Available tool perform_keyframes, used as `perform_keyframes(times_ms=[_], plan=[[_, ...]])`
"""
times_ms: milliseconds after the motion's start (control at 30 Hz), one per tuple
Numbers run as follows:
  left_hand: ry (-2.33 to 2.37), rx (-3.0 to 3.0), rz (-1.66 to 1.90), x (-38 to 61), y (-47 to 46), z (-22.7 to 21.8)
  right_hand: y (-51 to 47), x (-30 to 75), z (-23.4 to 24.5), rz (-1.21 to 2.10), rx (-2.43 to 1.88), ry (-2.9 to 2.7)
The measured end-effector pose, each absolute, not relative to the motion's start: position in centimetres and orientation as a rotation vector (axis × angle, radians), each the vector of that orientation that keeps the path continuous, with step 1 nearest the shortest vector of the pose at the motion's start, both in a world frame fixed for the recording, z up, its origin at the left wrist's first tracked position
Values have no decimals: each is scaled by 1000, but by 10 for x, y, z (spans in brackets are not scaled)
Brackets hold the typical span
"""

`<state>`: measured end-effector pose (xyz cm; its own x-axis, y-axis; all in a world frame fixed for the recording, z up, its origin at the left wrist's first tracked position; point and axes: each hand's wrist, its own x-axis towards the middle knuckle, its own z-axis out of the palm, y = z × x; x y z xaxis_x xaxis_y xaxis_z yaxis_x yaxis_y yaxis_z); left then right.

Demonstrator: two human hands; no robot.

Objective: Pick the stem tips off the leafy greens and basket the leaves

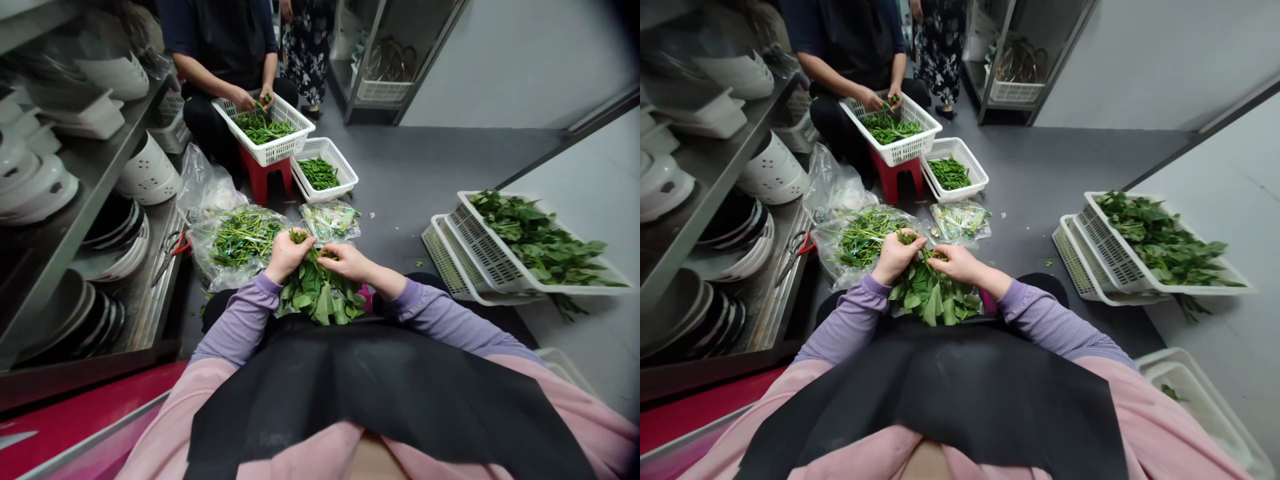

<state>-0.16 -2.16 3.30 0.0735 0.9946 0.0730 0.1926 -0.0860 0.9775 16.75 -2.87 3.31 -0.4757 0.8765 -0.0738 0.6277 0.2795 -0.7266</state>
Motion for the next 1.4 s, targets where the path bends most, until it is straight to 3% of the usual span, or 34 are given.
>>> perform_keyframes(times_ms=[233,333,500,700,867,1067,1267,1400], plan=[[1320,1586,1149,-3,-19,26,-30,165,26,550,-1296,-2399],[1273,1568,1192,-2,-21,28,-22,169,21,746,-1368,-2120],[1210,1336,1390,-9,-19,37,-4,207,9,1347,-1317,-1206],[1097,1099,1407,-8,-12,34,-24,222,8,1966,-1122,-1212],[1040,1062,1375,-5,-13,29,-48,186,13,2253,-1117,-1084],[970,1106,1361,-7,-16,27,-52,177,9,2387,-1008,-773],[999,1205,1508,-12,-21,40,-46,184,-6,1922,-1436,-719],[1054,1253,1474,-11,-20,41,-52,188,-4,2030,-1310,-783]])
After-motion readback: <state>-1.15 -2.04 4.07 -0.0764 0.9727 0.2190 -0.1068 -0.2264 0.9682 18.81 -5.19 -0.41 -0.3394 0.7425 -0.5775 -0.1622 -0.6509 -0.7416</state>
